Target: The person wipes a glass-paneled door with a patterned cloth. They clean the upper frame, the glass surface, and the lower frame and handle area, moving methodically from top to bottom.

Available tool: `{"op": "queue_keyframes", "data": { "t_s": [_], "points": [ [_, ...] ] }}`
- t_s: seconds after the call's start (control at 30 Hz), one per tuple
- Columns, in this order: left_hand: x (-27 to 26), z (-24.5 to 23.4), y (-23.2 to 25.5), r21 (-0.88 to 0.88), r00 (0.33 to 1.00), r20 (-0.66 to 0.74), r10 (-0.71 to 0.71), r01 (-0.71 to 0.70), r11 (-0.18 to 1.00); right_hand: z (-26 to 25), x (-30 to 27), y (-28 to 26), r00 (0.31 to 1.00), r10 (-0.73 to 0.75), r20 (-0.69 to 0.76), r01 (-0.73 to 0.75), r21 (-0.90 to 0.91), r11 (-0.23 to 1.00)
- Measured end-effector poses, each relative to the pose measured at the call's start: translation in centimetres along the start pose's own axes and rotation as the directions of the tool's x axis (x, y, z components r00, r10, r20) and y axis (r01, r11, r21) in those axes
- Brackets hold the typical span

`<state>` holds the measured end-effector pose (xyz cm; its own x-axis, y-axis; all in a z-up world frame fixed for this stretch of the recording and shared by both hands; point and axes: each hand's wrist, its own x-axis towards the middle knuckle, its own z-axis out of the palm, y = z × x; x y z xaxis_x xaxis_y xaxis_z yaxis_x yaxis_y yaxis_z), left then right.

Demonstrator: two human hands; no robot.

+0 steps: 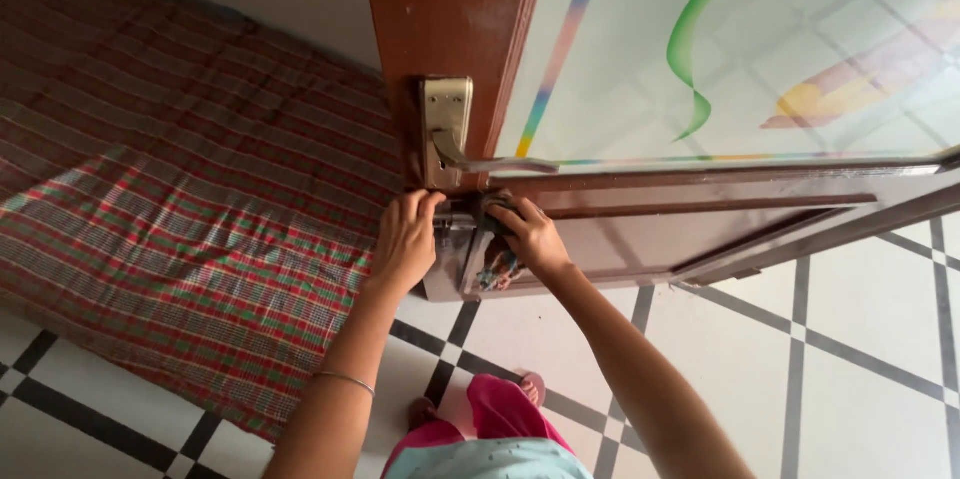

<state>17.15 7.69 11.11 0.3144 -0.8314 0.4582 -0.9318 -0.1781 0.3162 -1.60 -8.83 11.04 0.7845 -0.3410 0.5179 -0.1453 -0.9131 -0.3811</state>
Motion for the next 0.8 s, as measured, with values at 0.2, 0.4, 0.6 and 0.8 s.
{"op": "queue_keyframes", "data": {
  "t_s": [0.2,0.4,0.6,0.8],
  "points": [
    [0.5,-0.2,0.1,-0.028,1.0,0.001,-0.025,0.025,0.999,-1.0,-6.7,6.2,0.911,0.314,-0.268,-0.333,-0.026,0.943],
    [0.6,0.3,1.1,-0.053,0.995,-0.029,-0.096,0.094,0.994,13.6,-14.9,24.1,0.825,0.444,-0.35,-0.553,-0.339,0.761],
    [0.2,0.3,1.5,-0.029,0.994,-0.022,-0.105,0.105,0.994,8.0,-8.6,4.9,0.982,0.171,-0.085,-0.189,-0.315,0.93],
    [-0.3,0.7,2.3,-0.067,0.99,-0.043,-0.138,0.135,0.989,4.1,-7.9,5.9,0.988,0.156,-0.005,-0.144,-0.408,0.901]
  ]
}}
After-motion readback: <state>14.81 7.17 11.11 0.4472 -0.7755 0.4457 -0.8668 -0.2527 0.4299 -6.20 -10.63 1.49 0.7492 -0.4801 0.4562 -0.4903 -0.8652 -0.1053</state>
